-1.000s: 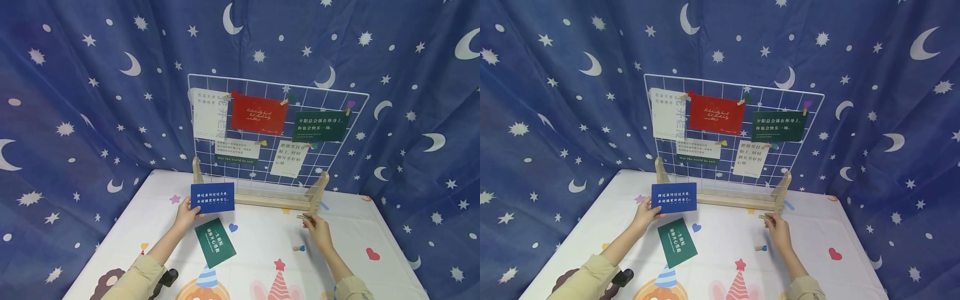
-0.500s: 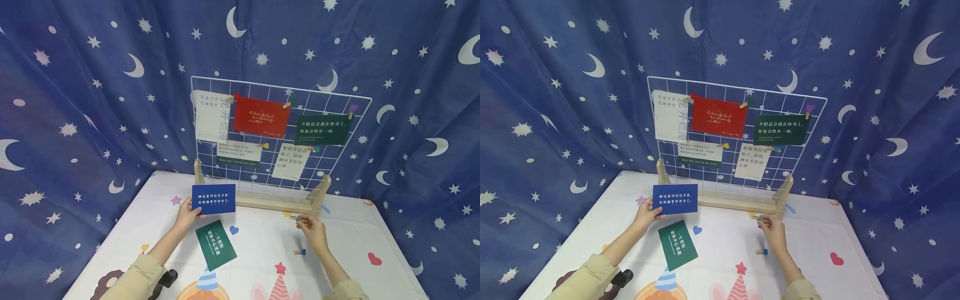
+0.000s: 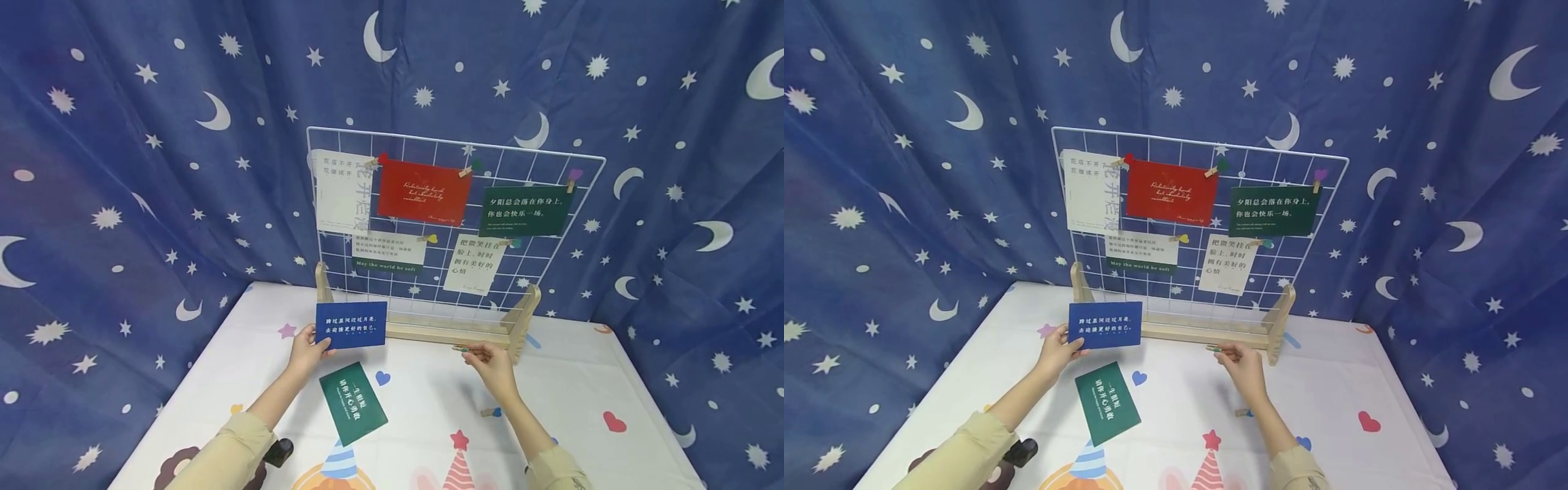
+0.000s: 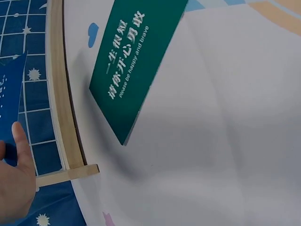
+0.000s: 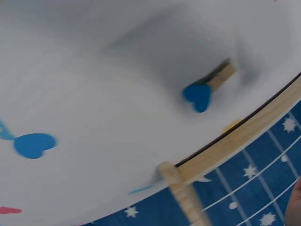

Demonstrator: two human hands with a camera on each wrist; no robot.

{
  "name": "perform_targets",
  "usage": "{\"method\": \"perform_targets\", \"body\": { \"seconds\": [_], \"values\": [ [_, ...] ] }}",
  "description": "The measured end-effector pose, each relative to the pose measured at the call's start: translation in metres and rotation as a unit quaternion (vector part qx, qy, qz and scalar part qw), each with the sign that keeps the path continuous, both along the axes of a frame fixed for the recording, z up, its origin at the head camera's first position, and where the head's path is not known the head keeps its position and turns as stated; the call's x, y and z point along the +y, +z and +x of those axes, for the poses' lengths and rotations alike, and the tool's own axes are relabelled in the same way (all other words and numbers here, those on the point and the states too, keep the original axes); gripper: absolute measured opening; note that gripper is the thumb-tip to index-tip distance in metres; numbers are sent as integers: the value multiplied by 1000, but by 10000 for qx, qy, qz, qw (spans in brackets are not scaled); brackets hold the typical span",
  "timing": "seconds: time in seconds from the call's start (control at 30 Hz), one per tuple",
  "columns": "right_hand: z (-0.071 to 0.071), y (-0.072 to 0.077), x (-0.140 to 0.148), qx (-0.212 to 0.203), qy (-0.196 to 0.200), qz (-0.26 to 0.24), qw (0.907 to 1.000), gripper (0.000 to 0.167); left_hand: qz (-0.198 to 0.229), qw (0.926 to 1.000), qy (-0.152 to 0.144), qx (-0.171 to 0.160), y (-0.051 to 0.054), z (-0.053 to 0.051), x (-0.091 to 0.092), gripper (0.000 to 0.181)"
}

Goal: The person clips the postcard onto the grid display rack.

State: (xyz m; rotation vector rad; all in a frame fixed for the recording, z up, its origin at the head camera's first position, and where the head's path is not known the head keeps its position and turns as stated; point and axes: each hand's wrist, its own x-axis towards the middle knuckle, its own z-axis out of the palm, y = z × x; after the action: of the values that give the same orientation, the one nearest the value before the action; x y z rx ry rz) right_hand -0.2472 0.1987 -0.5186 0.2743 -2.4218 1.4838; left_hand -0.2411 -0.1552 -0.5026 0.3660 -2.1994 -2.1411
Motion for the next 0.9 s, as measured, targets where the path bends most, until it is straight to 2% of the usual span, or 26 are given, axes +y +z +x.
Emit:
{"method": "perform_targets", "body": {
  "seconds": [0.2,0.33,0.43,0.47,0.57,0.67,0.7,0.73,0.8,0.9],
  "values": [
    [-10,1,-23,54,214,-213,9995,15,417,9981,424,141,0,-5,0,27],
    [-18,7,-39,102,136,-102,9998,14,471,9971,573,165,0,-13,2,28],
    [-26,15,-50,146,18,-13,9999,14,686,9952,579,398,-11,-25,3,27],
    [-28,18,-54,162,-21,4,9999,14,924,9919,484,730,-23,-33,2,25],
    [-36,24,-64,208,-92,27,9997,15,1150,9878,393,971,-33,-41,5,26],
    [-39,29,-73,207,-85,-45,9997,15,909,9905,518,892,-25,-39,10,26],
    [-40,30,-76,217,-84,-81,9997,15,689,9935,660,623,-13,-33,13,28],
    [-41,31,-79,234,-75,-131,9996,15,631,9942,663,573,-5,-29,13,28],
    [-43,34,-84,293,-82,-192,9994,15,536,9949,713,472,7,-25,15,28],
    [-48,35,-91,371,-120,-262,9989,15,577,9947,753,388,19,-21,14,26]
  ]
}}
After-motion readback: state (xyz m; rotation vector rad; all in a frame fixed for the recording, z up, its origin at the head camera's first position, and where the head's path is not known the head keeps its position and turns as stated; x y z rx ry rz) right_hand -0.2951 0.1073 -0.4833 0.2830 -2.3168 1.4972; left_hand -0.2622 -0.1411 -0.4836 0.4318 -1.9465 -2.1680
